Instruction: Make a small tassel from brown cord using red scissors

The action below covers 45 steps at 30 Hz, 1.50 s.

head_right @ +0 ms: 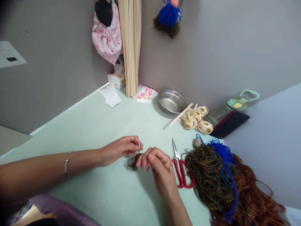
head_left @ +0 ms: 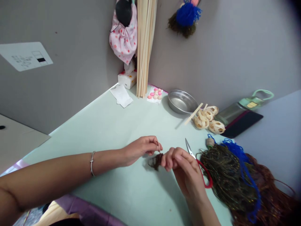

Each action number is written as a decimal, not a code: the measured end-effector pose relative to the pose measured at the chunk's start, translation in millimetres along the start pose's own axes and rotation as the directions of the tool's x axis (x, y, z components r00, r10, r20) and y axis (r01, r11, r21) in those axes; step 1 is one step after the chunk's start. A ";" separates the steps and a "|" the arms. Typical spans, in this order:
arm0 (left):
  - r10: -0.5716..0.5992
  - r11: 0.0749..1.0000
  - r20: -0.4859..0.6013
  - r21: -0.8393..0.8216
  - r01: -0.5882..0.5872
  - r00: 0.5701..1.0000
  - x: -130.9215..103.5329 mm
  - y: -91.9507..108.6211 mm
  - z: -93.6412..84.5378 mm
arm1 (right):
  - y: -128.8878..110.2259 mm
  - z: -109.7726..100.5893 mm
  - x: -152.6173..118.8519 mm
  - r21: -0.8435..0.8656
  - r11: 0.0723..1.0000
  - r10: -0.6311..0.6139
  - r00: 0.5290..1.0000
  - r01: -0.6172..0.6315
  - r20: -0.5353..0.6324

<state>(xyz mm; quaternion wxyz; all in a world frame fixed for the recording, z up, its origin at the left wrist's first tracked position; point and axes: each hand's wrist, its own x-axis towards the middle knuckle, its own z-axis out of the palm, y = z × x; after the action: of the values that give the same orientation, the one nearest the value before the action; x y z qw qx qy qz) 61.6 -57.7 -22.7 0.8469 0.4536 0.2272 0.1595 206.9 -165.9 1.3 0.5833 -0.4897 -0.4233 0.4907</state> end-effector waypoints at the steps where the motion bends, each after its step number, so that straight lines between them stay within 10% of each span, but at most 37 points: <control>1: -0.011 0.998 0.015 -0.056 0.012 1.000 -0.6 0.4 1.4 | 1.3 0.5 1.4 0.032 0.999 0.039 0.999 -0.039 0.002; 5: 0.011 0.988 0.147 -0.155 0.012 0.989 -1.1 -0.2 2.7 | 4.2 0.5 5.3 0.091 0.990 0.110 0.993 -0.105 -0.042; 13: 0.055 0.973 0.306 0.198 -0.121 0.950 -2.7 -8.5 -3.2 | 16.1 1.1 -1.5 -0.024 0.980 0.199 0.979 -0.198 0.048; 26: -0.010 0.872 0.240 0.477 -0.109 0.971 -3.3 -19.7 -4.7 | 10.7 9.2 -2.5 -0.327 0.899 0.324 0.945 -0.293 0.044; 35: 0.123 0.925 0.183 0.336 -0.179 0.975 4.4 -7.3 -8.1 | 6.9 -14.4 2.3 -0.329 0.916 0.196 0.972 -0.229 -0.131; 45: 0.198 0.718 0.129 0.656 -0.233 0.972 1.5 1.7 -18.7 | 9.9 -15.3 -0.3 -0.810 0.585 0.001 0.999 -0.026 -0.032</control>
<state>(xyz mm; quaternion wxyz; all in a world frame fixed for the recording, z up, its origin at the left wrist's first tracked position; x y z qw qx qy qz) 52.8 -43.1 -30.7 0.6096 0.7532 0.1935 0.1538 220.2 -168.2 -10.9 0.2983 -0.7116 -0.5883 0.2418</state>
